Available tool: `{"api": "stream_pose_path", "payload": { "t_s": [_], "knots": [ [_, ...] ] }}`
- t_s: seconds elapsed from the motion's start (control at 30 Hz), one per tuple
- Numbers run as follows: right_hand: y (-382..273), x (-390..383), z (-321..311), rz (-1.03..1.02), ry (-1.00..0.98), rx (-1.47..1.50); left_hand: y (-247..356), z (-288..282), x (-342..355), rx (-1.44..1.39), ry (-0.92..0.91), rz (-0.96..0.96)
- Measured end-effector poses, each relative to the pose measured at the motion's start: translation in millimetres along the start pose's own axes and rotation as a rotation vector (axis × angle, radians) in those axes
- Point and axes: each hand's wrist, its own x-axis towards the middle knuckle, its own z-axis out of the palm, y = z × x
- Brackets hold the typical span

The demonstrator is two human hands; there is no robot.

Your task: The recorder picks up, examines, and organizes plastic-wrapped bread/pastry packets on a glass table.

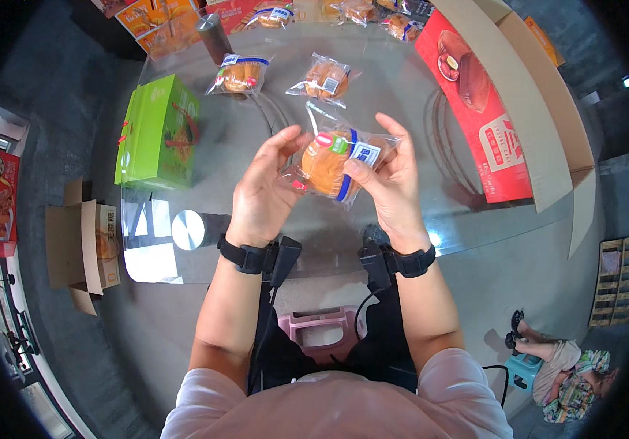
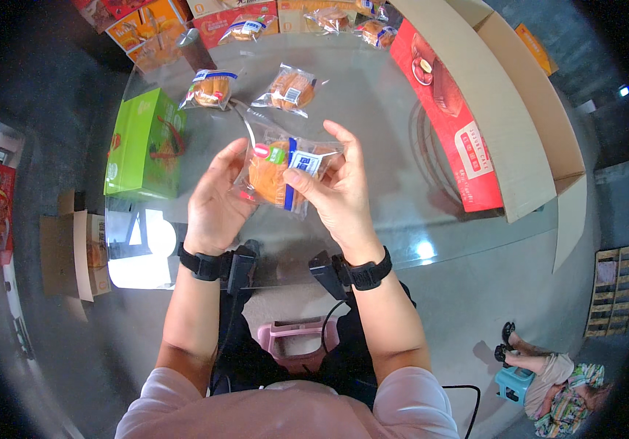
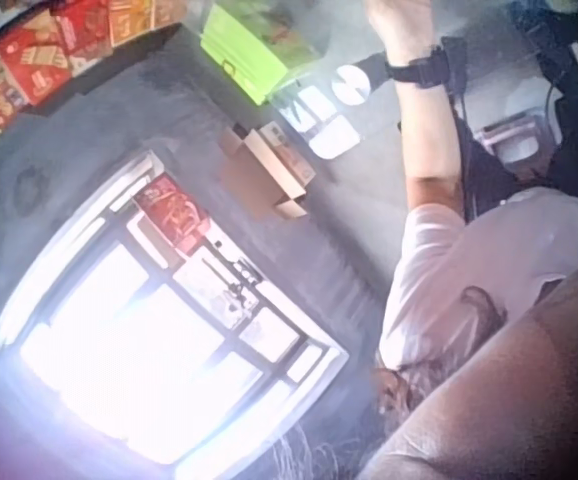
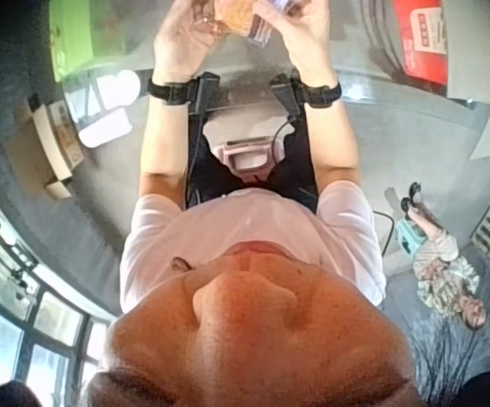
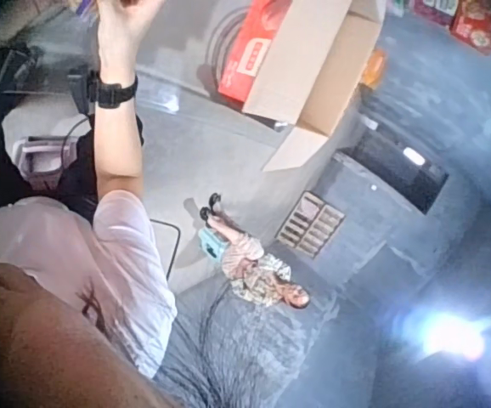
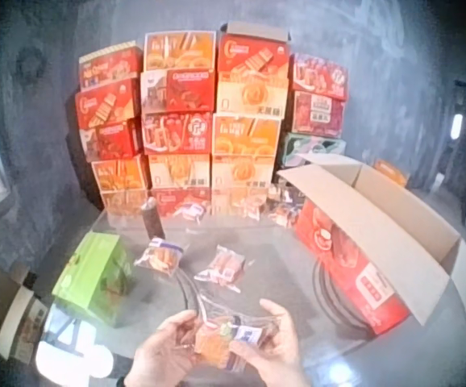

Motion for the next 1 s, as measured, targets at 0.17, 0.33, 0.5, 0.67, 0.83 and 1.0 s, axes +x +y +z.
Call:
{"api": "stream_pose_path", "payload": {
  "t_s": [0.17,0.33,0.5,0.67,0.83,1.0],
  "knots": [
    [10.4,2.1,-7.6,-0.031,-0.047,-0.142,0.5,-1.4,1.6,0.539,-0.068,0.275],
    [7.5,-1.3,-4.8,-0.157,-0.128,-0.366,-4.5,7.4,-0.6,0.601,-0.045,0.276],
    [8.6,-2.8,-1.7,-0.174,-0.108,-0.357,-6.1,10.6,-3.7,0.44,-0.073,0.249],
    [18.3,-3.7,2.5,-0.193,-0.065,-0.396,-14.9,-3.5,1.8,0.33,0.056,0.259],
    [19.9,-1.9,1.4,-0.136,-0.021,-0.354,-14.2,3.7,0.9,0.363,0.091,0.269],
    [18.8,-2.6,4.5,-0.082,0.011,-0.283,-16.1,3.1,0.5,0.311,0.111,0.254]
  ]
}}
